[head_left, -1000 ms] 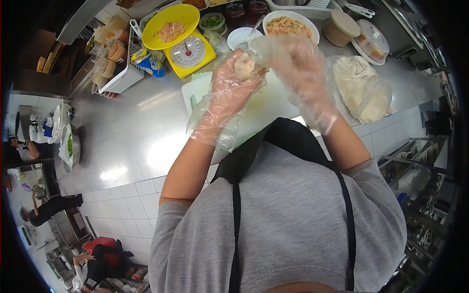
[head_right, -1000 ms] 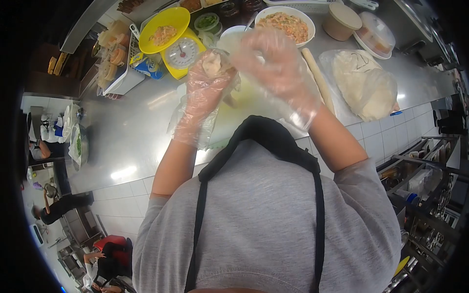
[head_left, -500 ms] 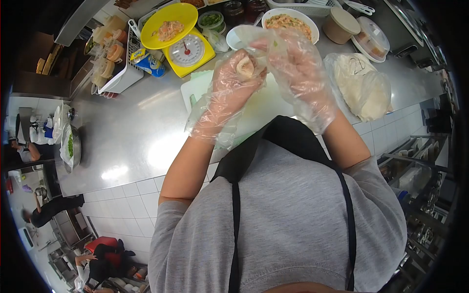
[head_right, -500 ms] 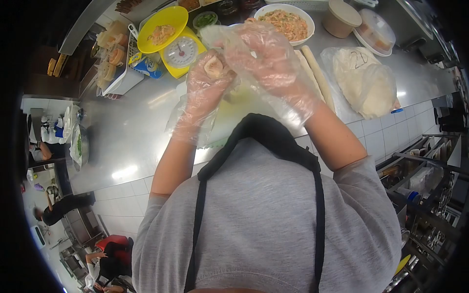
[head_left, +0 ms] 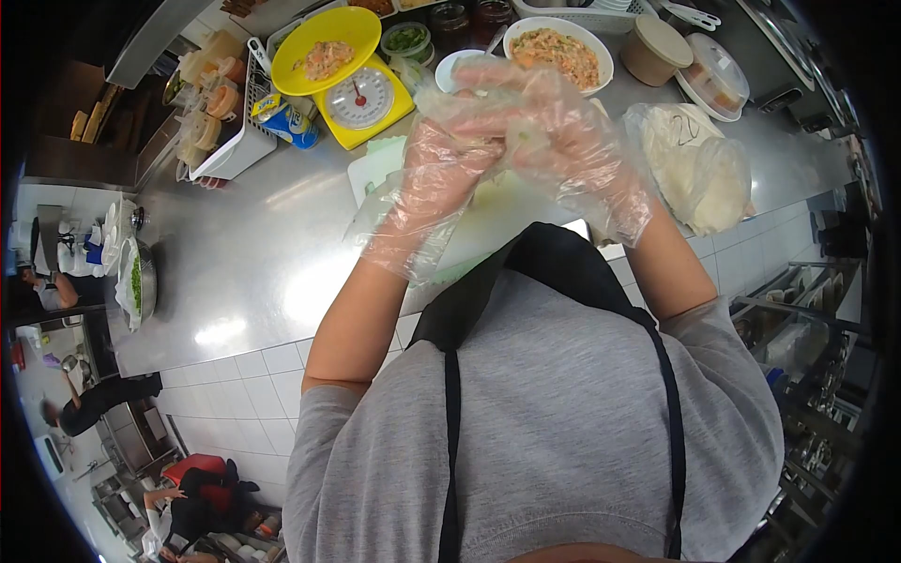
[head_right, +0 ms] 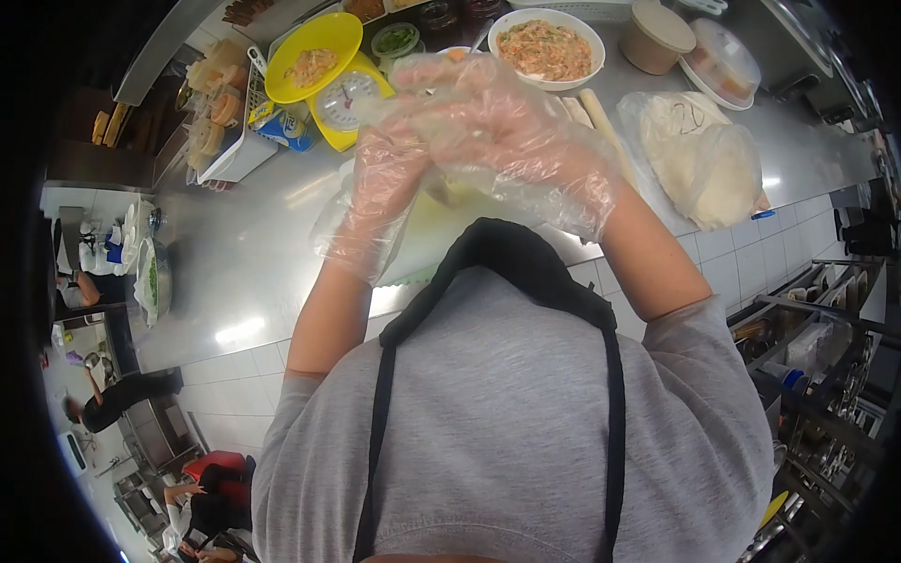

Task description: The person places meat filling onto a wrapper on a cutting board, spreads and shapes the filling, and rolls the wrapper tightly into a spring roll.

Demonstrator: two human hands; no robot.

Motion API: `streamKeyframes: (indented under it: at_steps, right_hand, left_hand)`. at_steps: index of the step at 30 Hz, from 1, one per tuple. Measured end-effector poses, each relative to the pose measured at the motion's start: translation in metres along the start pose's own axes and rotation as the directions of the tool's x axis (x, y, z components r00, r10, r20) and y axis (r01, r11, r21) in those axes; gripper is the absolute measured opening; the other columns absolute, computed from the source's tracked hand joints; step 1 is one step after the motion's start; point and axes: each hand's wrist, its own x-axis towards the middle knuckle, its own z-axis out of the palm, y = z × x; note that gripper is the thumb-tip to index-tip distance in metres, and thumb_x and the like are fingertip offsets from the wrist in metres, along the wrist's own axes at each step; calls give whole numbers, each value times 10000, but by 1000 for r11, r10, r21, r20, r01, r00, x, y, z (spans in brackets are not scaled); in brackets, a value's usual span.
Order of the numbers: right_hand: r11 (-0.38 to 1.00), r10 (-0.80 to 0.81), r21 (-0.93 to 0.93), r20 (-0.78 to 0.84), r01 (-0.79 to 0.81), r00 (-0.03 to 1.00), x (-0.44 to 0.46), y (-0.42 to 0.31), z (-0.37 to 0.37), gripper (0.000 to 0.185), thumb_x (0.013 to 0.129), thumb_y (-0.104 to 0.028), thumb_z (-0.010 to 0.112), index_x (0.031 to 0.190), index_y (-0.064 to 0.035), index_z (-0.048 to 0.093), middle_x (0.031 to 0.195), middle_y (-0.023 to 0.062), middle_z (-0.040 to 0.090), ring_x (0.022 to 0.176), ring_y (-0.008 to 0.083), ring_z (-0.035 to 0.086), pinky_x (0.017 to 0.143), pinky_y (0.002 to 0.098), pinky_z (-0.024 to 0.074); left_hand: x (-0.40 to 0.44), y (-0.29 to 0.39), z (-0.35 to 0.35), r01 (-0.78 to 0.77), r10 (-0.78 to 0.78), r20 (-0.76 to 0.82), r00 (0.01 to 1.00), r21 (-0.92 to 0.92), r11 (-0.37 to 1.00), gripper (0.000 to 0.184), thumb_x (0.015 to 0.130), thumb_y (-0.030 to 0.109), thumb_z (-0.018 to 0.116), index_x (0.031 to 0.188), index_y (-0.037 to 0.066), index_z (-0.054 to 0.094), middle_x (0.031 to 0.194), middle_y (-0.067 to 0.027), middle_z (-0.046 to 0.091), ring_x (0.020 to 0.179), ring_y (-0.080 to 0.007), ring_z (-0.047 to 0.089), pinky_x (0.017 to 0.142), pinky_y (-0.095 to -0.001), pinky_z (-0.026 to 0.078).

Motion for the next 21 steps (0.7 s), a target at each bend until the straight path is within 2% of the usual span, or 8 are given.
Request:
streamKeyframes:
  at_steps: [2, 6, 8, 9, 11, 15, 17, 21]
  right_hand:
    - [995, 92, -34, 31, -91, 995, -3, 0, 2, 428, 820, -456, 595, 1101, -146, 686, 1312, 93, 506, 1229, 267, 437, 1052, 388, 314]
    - [977, -4, -212, 93, 24, 996, -4, 0, -6, 364, 800, -344, 662, 1144, -225, 659, 1361, 14, 482, 1241, 247, 396, 1071, 397, 268]
    - [946, -77, -302, 134, 114, 988, -3, 4, -9, 399, 782, -357, 674, 1161, -236, 647, 1350, 17, 489, 1240, 266, 398, 1062, 415, 280]
    - [946, -77, -303, 132, 114, 988, -2, 3, -10, 399, 782, -357, 674, 1161, -236, 647, 1350, 17, 489, 1240, 266, 398, 1062, 415, 280]
    - [899, -131, -401, 135, 175, 982, 0, 0, -12, 404, 776, -367, 675, 1161, -248, 645, 1338, 20, 498, 1240, 277, 398, 1057, 411, 289]
    - [861, -162, -453, 186, 231, 969, 8, 2, -11, 398, 770, -372, 677, 1147, -245, 653, 1321, 19, 511, 1239, 274, 400, 1050, 410, 298]
    - [836, -187, -487, 180, 252, 966, 8, 2, -11, 406, 768, -370, 679, 1154, -249, 645, 1318, 17, 510, 1227, 277, 414, 1038, 415, 315]
    - [843, -254, -420, 239, 336, 937, 14, 12, -13, 495, 746, -391, 702, 1198, -206, 618, 1343, 39, 488, 1241, 250, 410, 1044, 395, 312]
  left_hand:
    - [4, -7, -1, 4, 30, 95, 995, -338, 941, 306, 752, 110, 704, 1021, 2, 607, 955, -82, 652, 850, -177, 630, 746, -292, 492]
    - [3, 0, 2, -87, 96, 13, 995, -326, 941, 306, 749, 99, 717, 1017, 4, 604, 946, -75, 650, 847, -158, 627, 742, -288, 494]
    - [6, -1, 4, 30, 10, 73, 997, -522, 852, 289, 752, 107, 725, 993, 6, 601, 908, -67, 651, 815, -141, 617, 721, -284, 488]
    - [8, -2, 4, 30, 11, 75, 997, -521, 853, 289, 752, 107, 725, 993, 6, 601, 908, -67, 651, 815, -141, 617, 721, -284, 488]
    - [10, -5, 2, 86, -49, 108, 993, -376, 923, 256, 757, 110, 720, 961, 13, 598, 883, -56, 648, 800, -142, 606, 708, -286, 479]
    - [11, -1, 2, 72, -36, 116, 993, -327, 942, 219, 762, 119, 718, 914, 24, 592, 856, -34, 642, 769, -137, 590, 686, -287, 471]
    - [10, 4, 4, -114, 126, 15, 992, -334, 936, 205, 767, 127, 716, 890, 26, 587, 844, -20, 639, 752, -136, 583, 686, -293, 472]
    - [15, 5, 3, -175, 187, -1, 982, -364, 915, 190, 771, 130, 717, 856, 34, 577, 808, -22, 620, 707, -113, 572, 656, -280, 474]
